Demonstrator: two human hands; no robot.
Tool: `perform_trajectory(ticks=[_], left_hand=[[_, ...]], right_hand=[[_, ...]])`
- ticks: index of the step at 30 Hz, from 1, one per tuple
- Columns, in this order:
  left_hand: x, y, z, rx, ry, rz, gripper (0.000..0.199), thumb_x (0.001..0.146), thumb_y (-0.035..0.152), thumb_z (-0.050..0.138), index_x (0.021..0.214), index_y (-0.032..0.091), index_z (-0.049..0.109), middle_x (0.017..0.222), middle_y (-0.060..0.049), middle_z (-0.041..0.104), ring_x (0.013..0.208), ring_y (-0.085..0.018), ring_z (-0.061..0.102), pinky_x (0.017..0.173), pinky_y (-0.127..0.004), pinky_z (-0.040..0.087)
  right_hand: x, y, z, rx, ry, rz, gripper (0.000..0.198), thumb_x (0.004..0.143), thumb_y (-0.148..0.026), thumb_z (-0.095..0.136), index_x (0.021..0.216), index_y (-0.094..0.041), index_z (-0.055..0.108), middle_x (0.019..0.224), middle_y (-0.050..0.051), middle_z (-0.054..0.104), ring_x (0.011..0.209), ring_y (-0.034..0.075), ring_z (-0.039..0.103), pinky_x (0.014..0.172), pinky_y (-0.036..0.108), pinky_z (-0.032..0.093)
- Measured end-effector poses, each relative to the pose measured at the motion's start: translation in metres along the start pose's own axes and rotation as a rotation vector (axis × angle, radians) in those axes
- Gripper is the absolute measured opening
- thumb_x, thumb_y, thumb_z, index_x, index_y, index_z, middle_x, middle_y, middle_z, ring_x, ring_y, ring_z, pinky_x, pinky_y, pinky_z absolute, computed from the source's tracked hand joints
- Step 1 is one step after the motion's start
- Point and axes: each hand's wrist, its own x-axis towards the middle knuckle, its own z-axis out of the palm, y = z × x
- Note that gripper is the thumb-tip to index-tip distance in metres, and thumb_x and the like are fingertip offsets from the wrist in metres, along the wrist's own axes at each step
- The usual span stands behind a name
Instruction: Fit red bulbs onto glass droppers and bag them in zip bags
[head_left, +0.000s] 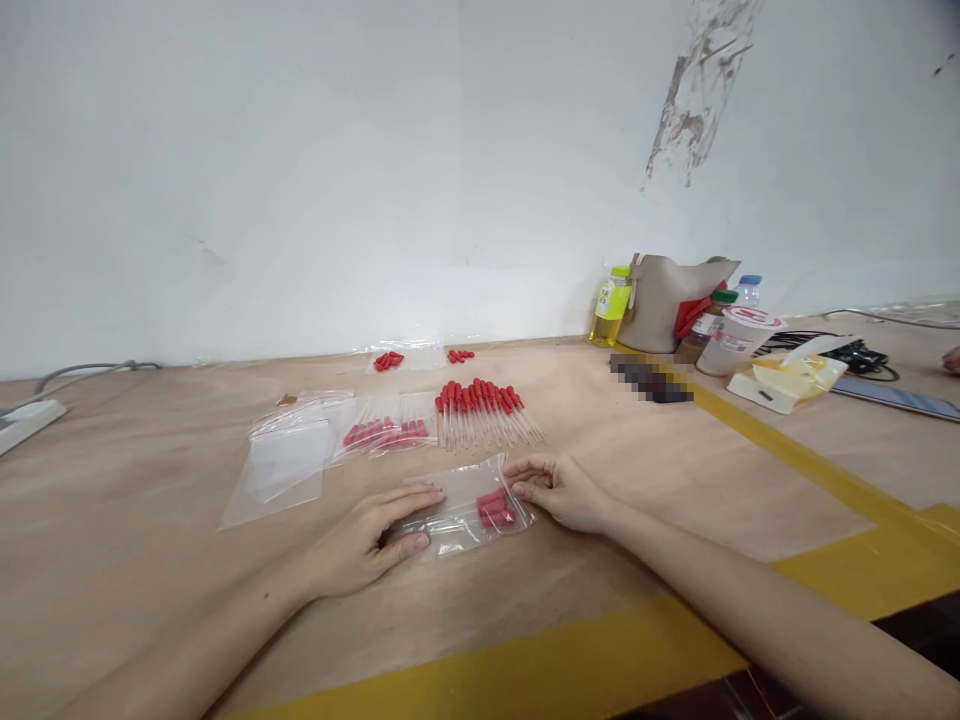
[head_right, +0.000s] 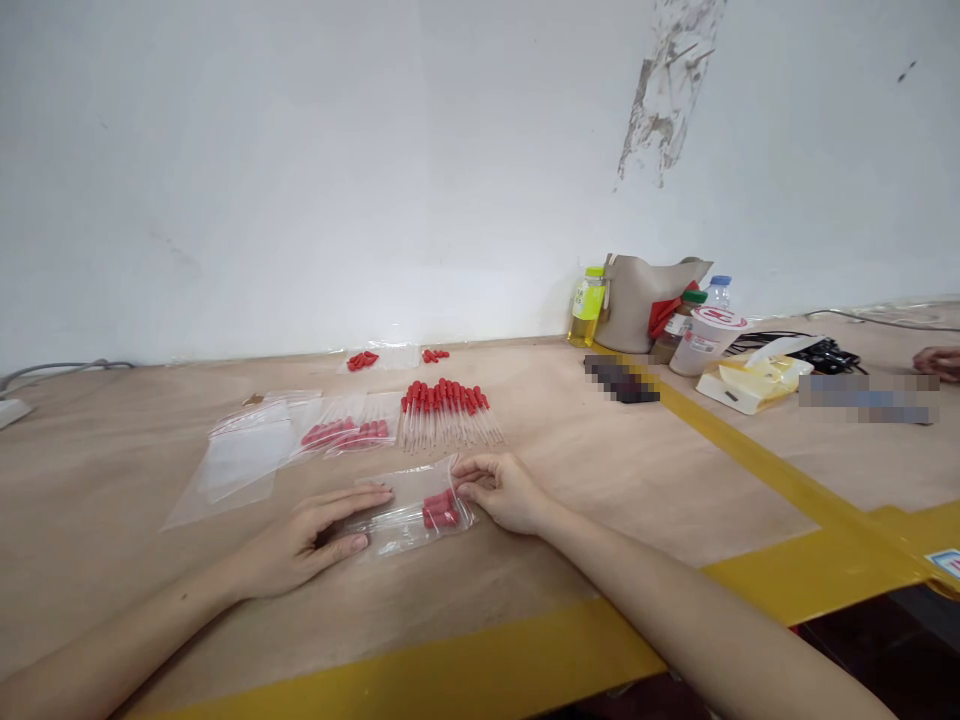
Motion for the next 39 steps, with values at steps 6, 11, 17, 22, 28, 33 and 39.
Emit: perform_trajectory(ticks=[6,11,17,22,28,33,39], left_hand=[[0.000,-0.001,0.001,-0.004,0.002,0.006,0.040,0.086,0.032,0.044,0.127,0.028,0.042,0.129,-0.002,0.046,0.120,-0.021,0.040,0.100,-0.040,0.034],[-0.001,-0.001,0.000,0.016,-0.035,0.018,0.037,0.089,0.031,0.040,0.125,0.032,0.044,0.134,-0.001,0.039,0.122,-0.021,0.038,0.100,-0.040,0.033],[-0.001,0.001,-0.001,0.073,-0.087,0.045,0.036,0.090,0.029,0.035,0.125,0.033,0.043,0.137,0.001,0.035,0.125,-0.021,0.032,0.102,-0.038,0.030],[-0.002,0.002,0.000,0.092,-0.088,0.051,0.037,0.091,0.030,0.034,0.128,0.030,0.039,0.137,-0.001,0.035,0.125,-0.019,0.031,0.103,-0.038,0.029],[-0.002,0.003,-0.001,0.066,-0.073,0.068,0.037,0.091,0.030,0.035,0.127,0.030,0.039,0.136,-0.001,0.035,0.125,-0.020,0.032,0.102,-0.037,0.030],[-0.001,0.003,-0.001,0.039,-0.039,0.078,0.038,0.090,0.031,0.037,0.128,0.029,0.038,0.132,-0.002,0.042,0.123,-0.021,0.034,0.102,-0.038,0.031],[-0.001,0.002,-0.001,0.054,-0.057,0.073,0.037,0.090,0.030,0.037,0.127,0.029,0.040,0.135,-0.001,0.038,0.124,-0.020,0.033,0.102,-0.038,0.031]], right_hand=[[-0.004,-0.007,-0.006,0.122,-0.120,0.002,0.041,0.065,-0.027,0.066,0.103,-0.018,0.054,0.087,0.003,0.065,0.075,0.012,0.060,0.067,0.025,0.046],[0.010,-0.002,-0.018,-0.168,0.121,-0.058,0.017,0.064,-0.027,0.064,0.077,-0.016,0.061,0.062,-0.001,0.060,0.058,0.010,0.054,0.052,0.020,0.042],[0.059,0.005,-0.044,-0.525,0.395,-0.059,0.010,0.063,-0.024,0.060,0.067,-0.015,0.061,0.058,0.000,0.060,0.051,0.010,0.052,0.048,0.019,0.038],[0.092,0.001,-0.043,-0.619,0.514,-0.028,0.011,0.062,-0.025,0.058,0.065,-0.015,0.063,0.062,0.002,0.063,0.057,0.011,0.056,0.052,0.020,0.038],[0.107,0.004,-0.032,-0.650,0.540,0.040,0.011,0.058,-0.022,0.057,0.051,-0.015,0.060,0.052,0.003,0.059,0.053,0.013,0.055,0.047,0.021,0.035],[0.113,0.006,-0.030,-0.637,0.544,0.098,0.013,0.056,-0.019,0.056,0.044,-0.016,0.056,0.045,0.003,0.055,0.048,0.013,0.052,0.045,0.021,0.032],[0.112,-0.001,-0.033,-0.493,0.561,0.115,0.022,0.059,-0.025,0.056,0.040,-0.017,0.047,0.038,-0.001,0.043,0.043,0.011,0.045,0.041,0.021,0.027]])
